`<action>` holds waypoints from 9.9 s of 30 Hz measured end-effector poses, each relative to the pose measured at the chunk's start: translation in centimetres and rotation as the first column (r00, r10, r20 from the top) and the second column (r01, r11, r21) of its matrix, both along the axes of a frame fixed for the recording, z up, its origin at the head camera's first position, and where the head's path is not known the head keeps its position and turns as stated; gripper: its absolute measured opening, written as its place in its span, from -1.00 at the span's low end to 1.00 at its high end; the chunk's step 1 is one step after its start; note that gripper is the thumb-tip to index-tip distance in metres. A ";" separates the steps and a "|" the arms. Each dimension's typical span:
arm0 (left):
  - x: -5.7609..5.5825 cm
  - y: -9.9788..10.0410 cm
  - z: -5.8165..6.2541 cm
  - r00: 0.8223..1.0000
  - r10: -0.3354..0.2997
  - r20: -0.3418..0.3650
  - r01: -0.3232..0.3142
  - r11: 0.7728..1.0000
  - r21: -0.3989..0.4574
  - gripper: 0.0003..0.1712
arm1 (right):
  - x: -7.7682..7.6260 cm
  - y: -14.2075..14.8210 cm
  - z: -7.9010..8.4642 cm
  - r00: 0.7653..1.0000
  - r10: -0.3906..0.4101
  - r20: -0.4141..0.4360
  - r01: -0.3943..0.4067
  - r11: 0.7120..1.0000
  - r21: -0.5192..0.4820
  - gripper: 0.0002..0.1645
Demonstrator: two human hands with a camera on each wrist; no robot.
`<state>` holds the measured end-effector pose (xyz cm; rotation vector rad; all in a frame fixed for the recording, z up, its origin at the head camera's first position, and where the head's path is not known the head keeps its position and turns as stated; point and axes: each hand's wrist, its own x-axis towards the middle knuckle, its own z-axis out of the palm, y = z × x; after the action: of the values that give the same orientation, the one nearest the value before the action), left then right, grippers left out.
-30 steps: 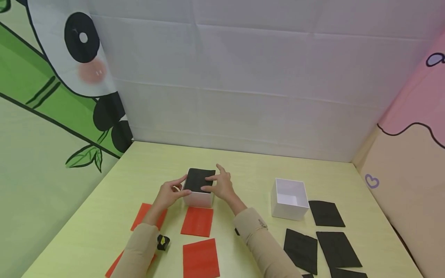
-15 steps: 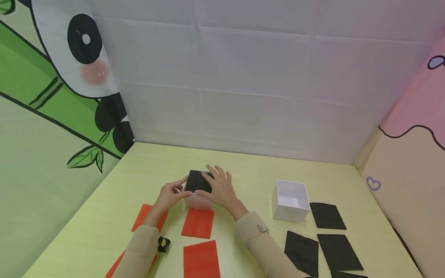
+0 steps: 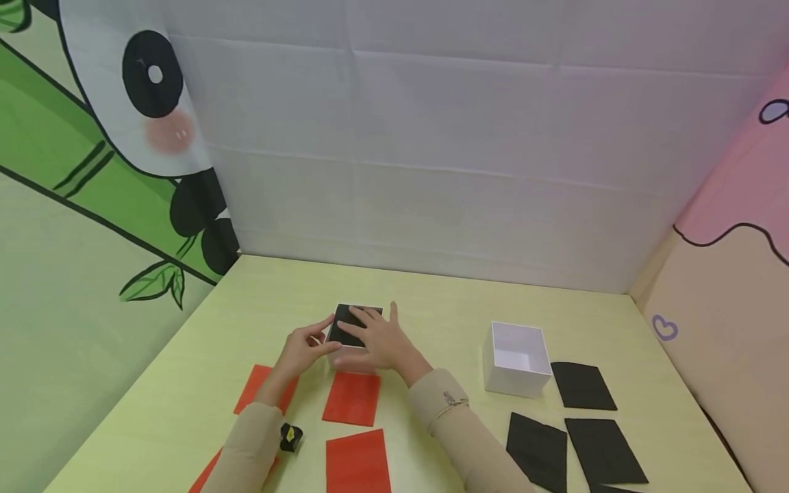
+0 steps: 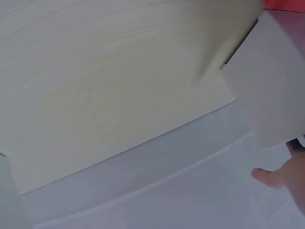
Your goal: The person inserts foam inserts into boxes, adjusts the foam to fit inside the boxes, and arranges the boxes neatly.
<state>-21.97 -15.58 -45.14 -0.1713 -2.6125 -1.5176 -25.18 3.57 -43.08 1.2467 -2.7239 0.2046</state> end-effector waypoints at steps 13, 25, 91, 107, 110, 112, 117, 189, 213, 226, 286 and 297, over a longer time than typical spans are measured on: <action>-0.2 0.0 -0.1 1.000 0.004 -0.022 -0.004 1.000 0.002 -0.30 | -0.5 -0.5 0.1 0.999 0.031 -0.019 -0.032 0.998 -0.047 -0.26; -0.3 -0.1 0.0 1.000 0.002 -0.003 -0.002 1.000 0.019 -0.31 | -0.8 -1.5 0.3 0.997 -0.032 0.074 0.024 0.995 0.096 -0.15; -0.4 0.5 0.5 0.999 0.011 0.035 -0.014 0.997 0.071 -0.30 | 1.9 6.6 1.4 0.997 0.074 0.012 -0.067 0.945 -0.320 -0.31; -0.2 0.1 -0.1 0.998 0.028 0.064 -0.032 0.997 0.075 -0.27 | 5.1 8.9 2.1 0.996 0.084 -0.030 -0.089 0.917 -0.389 -0.24; -0.2 0.1 -0.1 0.998 0.029 0.064 -0.034 0.996 0.080 -0.27 | 5.6 9.7 2.1 0.998 0.066 -0.001 -0.061 0.917 -0.393 -0.24; -0.2 0.1 -0.1 0.997 0.029 0.065 -0.034 0.996 0.081 -0.27 | 5.9 10.1 2.0 0.998 0.054 0.020 -0.041 0.914 -0.403 -0.25; -0.3 0.1 -0.1 0.996 0.038 0.076 -0.044 0.996 0.074 -0.27 | 6.5 11.1 1.8 0.999 0.034 0.024 -0.021 0.911 -0.412 -0.28; -0.1 0.5 0.0 0.998 0.040 0.052 -0.044 0.996 0.083 -0.30 | 14.0 25.4 -4.5 0.973 -0.222 -0.057 0.207 0.957 -0.204 -0.27; 0.0 0.4 0.1 0.997 0.041 0.059 -0.047 0.994 0.097 -0.31 | 14.0 29.3 -5.4 0.919 -0.272 0.285 0.289 0.957 -0.018 -0.27; -0.1 0.3 -0.2 0.998 0.042 0.055 -0.047 0.994 0.098 -0.31 | 14.2 28.6 -4.9 0.945 -0.293 0.143 0.297 0.955 -0.005 -0.26; -0.1 0.3 -0.5 0.997 0.037 0.072 -0.045 0.993 0.113 -0.31 | 14.6 25.9 -2.6 0.770 -0.453 0.450 0.628 0.662 -0.409 -0.56; -0.1 0.2 -0.5 0.995 0.049 0.091 -0.059 0.992 0.111 -0.29 | 13.7 23.8 -1.9 0.722 -0.379 0.579 0.672 0.584 -0.456 -0.54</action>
<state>-22.08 -15.37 -45.63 -0.0232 -2.5642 -1.6856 -11.49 27.32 -44.97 0.1362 -2.7789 1.3419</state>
